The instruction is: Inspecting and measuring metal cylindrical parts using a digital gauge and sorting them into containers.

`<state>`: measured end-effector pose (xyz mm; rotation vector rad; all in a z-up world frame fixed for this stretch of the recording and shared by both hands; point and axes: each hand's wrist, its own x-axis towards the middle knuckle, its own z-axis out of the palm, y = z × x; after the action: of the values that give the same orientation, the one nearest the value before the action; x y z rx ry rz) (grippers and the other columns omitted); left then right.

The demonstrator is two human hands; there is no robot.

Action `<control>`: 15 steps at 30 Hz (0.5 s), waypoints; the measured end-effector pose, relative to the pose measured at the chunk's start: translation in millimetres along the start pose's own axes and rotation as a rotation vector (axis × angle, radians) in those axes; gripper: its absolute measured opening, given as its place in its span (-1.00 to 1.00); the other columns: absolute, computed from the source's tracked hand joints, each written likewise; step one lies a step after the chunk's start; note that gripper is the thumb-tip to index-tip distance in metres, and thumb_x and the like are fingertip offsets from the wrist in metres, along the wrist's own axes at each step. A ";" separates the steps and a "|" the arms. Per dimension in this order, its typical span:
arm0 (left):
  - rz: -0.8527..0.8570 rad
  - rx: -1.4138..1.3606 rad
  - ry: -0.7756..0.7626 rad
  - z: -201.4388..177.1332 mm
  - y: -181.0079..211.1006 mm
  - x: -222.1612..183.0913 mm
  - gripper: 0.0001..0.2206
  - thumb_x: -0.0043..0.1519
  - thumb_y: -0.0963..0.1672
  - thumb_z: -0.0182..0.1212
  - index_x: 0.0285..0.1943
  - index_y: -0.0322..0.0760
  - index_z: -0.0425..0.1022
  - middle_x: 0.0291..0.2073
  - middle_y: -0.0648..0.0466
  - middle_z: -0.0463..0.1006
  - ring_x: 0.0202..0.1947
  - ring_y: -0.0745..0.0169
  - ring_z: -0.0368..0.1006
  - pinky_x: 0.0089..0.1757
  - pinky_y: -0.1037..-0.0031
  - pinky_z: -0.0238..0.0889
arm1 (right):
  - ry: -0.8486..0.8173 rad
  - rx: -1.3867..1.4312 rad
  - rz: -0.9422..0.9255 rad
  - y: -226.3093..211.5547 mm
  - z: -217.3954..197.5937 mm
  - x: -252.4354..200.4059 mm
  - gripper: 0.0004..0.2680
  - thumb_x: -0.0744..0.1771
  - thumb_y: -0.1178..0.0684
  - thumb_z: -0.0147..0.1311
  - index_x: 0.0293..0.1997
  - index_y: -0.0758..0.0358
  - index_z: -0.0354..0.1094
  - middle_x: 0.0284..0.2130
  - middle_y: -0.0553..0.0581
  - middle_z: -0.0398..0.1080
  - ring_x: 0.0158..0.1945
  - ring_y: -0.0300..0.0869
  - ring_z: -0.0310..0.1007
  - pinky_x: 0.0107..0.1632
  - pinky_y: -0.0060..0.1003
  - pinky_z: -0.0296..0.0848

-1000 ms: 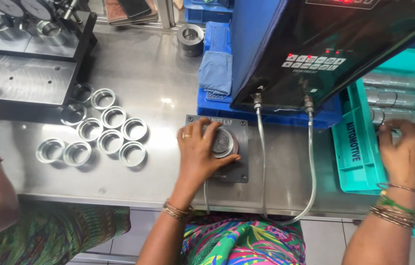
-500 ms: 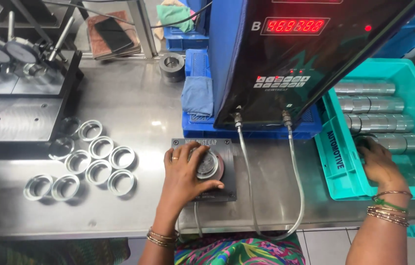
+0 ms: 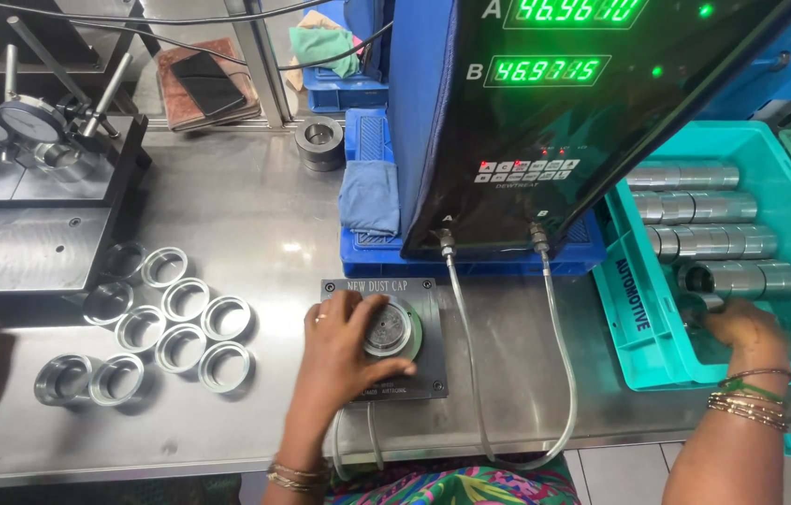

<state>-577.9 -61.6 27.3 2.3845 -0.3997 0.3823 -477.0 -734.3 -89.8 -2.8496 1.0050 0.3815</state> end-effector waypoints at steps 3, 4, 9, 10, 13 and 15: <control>-0.133 0.043 -0.082 7.5 3.6 0.7 -0.17 -0.25 0.18 0.53 0.23 -0.13 0.43 -0.02 -0.04 0.40 0.08 -0.05 0.33 0.22 0.05 0.02 | -0.009 -0.057 0.024 -4.2 -7.3 -8.2 -0.55 0.25 -0.35 0.21 0.08 0.18 0.60 0.03 0.40 0.56 0.14 0.28 0.51 0.16 0.10 0.46; -0.071 -0.036 -0.063 7.8 -1.2 -0.6 -0.21 -0.20 0.14 0.51 0.25 -0.13 0.42 0.06 -0.03 0.40 0.14 -0.09 0.31 0.21 0.08 0.06 | -0.022 -0.044 -0.037 -3.0 -5.1 -6.2 -0.54 0.27 -0.34 0.21 0.09 0.21 0.59 0.02 0.41 0.56 0.11 0.27 0.53 0.13 0.08 0.47; 0.098 -0.125 -0.055 3.7 6.4 1.2 -0.22 -0.16 0.06 0.59 0.25 -0.24 0.38 0.15 -0.12 0.38 0.20 -0.23 0.21 0.16 -0.01 0.03 | 0.034 0.424 -0.176 -7.4 -10.6 -32.9 -0.61 0.30 -0.15 0.24 0.06 0.42 0.52 -0.08 0.42 0.58 0.05 0.16 0.56 0.11 -0.03 0.40; 0.057 -0.062 -0.026 6.6 8.5 2.1 -0.21 -0.19 0.06 0.61 0.23 -0.22 0.39 0.11 -0.07 0.41 0.17 -0.17 0.25 0.16 -0.01 0.04 | 0.062 0.606 -0.215 -12.2 -16.3 -44.3 -0.66 0.32 -0.12 0.25 0.01 0.42 0.50 -0.11 0.39 0.54 0.03 0.15 0.54 0.04 -0.08 0.36; 0.000 -0.035 -0.008 11.7 8.0 4.8 -0.21 -0.24 0.05 0.64 0.21 -0.17 0.40 0.05 0.00 0.47 0.14 -0.09 0.30 0.16 0.06 0.09 | 0.111 1.081 -0.389 -16.1 -19.4 -65.1 -0.76 0.34 -0.01 0.27 0.04 0.28 0.45 -0.07 0.24 0.47 0.05 0.04 0.44 -0.01 -0.17 0.28; -0.022 -0.074 -0.012 11.9 7.3 6.8 -0.21 -0.26 0.03 0.64 0.21 -0.14 0.41 0.02 0.04 0.50 0.13 -0.07 0.31 0.17 0.13 0.14 | 0.127 1.366 -0.536 -38.3 -36.8 -102.1 -0.76 0.34 0.06 0.26 0.11 0.15 0.42 0.01 0.12 0.44 0.09 -0.06 0.37 0.02 -0.22 0.26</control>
<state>-572.5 -76.0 25.4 2.3187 -0.3868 0.3374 -522.1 -649.2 -26.9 -1.7191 0.2215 -0.4092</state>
